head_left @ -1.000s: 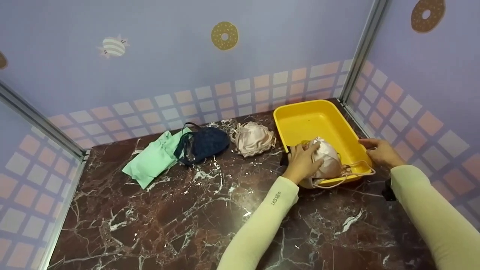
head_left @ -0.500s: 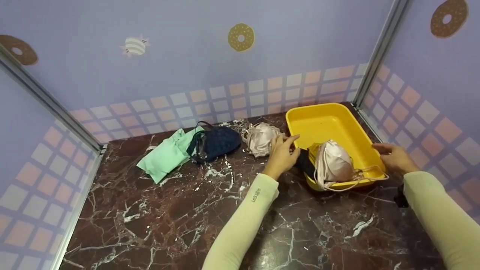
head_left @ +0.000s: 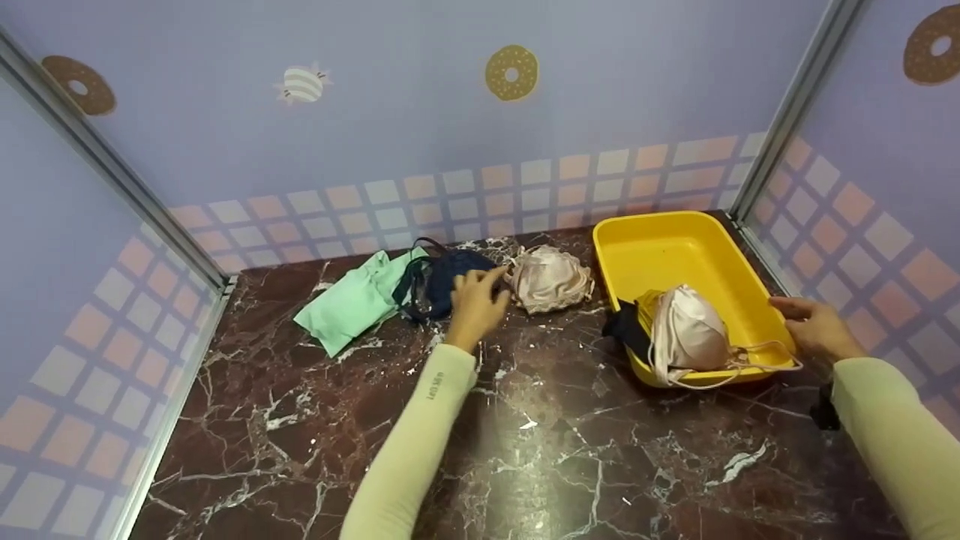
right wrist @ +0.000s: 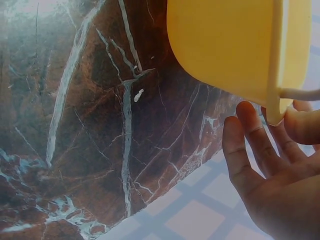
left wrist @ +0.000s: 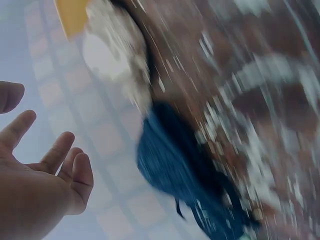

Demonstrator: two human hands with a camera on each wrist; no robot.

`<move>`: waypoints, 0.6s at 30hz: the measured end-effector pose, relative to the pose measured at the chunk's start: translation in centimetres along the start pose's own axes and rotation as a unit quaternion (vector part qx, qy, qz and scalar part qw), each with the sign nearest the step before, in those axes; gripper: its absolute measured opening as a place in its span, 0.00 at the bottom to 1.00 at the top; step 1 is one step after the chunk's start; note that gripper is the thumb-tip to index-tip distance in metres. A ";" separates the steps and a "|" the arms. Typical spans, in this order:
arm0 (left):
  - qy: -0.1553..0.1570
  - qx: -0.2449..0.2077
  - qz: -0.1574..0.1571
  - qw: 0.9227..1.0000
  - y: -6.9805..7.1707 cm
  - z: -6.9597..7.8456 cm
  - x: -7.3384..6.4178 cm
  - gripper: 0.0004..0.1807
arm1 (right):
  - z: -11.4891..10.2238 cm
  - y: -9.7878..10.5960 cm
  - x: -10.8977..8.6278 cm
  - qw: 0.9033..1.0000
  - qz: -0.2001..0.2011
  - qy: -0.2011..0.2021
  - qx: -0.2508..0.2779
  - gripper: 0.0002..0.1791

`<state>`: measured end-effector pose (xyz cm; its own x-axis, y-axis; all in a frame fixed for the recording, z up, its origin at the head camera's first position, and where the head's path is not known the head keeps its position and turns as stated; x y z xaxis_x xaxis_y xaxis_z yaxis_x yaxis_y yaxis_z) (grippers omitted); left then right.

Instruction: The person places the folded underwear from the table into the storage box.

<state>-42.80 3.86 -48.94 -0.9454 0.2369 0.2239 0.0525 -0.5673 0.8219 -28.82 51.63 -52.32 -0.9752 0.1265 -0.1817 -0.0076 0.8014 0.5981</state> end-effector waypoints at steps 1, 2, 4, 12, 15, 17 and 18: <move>0.005 0.003 0.003 1.000 0.6 -0.9 0.0 0.25 | 0.0 0.0 0.0 1.000 0.001 0.000 0.002 0.29; 0.010 0.006 0.006 1.000 1.2 -1.6 0.0 0.25 | 0.1 0.1 -0.1 1.000 0.003 -0.001 0.009 0.29; 0.019 0.013 0.010 1.000 2.4 -3.1 -0.2 0.25 | 0.2 0.1 -0.1 1.000 0.005 -0.003 0.022 0.30; 0.058 0.044 0.024 0.997 5.9 -9.6 -2.4 0.26 | 0.3 -0.1 0.1 0.999 0.014 0.027 -0.036 0.27; 0.072 0.056 0.024 0.996 6.8 -11.9 -3.4 0.26 | 0.6 0.0 0.0 0.999 0.017 0.026 -0.033 0.27; 0.086 0.066 0.010 0.994 7.2 -13.4 -4.1 0.27 | 0.7 0.0 0.0 0.999 0.021 0.028 -0.028 0.27; 0.094 0.069 0.002 0.993 7.3 -14.1 -4.4 0.27 | 0.7 0.0 0.1 0.999 0.023 0.029 -0.028 0.27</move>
<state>-42.80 -12.49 -51.31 -0.9879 0.0760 0.1355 0.0871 -0.4510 0.8883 -28.71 52.06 -52.91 -0.9859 0.1277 -0.1080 0.0277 0.7614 0.6477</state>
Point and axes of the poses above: each hand's wrist, its own x-axis towards the middle knuckle, its own y-axis out of the back of the hand, z = x × y, the point moved 7 cm from there along x, towards the middle knuckle, and after that the axes turned 2 degrees about y, right-handed, at the moved point
